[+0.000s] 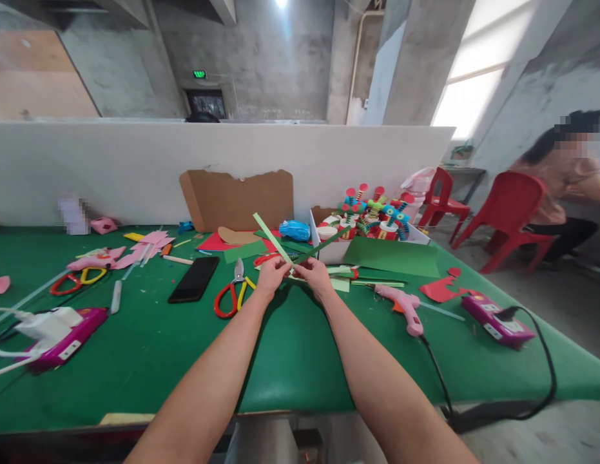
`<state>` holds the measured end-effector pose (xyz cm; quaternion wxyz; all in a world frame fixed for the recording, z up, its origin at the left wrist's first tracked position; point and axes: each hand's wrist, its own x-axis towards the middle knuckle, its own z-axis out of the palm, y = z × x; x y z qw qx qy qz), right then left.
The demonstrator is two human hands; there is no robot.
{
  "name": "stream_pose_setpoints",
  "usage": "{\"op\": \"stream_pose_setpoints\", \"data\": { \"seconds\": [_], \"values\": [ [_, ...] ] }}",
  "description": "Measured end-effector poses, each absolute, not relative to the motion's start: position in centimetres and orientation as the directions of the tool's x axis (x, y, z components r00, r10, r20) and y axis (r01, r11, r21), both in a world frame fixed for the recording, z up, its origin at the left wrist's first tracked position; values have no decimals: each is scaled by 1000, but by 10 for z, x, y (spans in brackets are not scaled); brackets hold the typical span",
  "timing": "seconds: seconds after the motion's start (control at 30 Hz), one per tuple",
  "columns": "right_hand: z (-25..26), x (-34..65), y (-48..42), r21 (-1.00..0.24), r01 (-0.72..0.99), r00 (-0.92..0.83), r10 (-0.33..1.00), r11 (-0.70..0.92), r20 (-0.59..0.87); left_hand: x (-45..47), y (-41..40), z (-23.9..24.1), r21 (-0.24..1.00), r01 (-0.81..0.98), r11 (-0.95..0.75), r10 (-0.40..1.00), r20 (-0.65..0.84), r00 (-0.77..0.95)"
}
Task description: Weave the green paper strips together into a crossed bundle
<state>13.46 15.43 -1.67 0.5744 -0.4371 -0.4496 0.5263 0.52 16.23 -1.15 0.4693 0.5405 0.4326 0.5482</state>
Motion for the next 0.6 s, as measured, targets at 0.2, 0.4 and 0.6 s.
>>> {"op": "stream_pose_setpoints", "data": {
  "seconds": [0.2,0.4,0.6],
  "values": [
    [-18,133,157,-968,-244,90,995,63,42,8,163,-13,983,-83,-163,986,166,27],
    [-18,132,156,-968,-250,84,996,21,0,7,164,-15,986,-43,-159,986,161,42],
    [-15,131,154,-969,-246,85,996,3,-19,8,163,-16,986,-40,-162,986,164,41]
  ]
}}
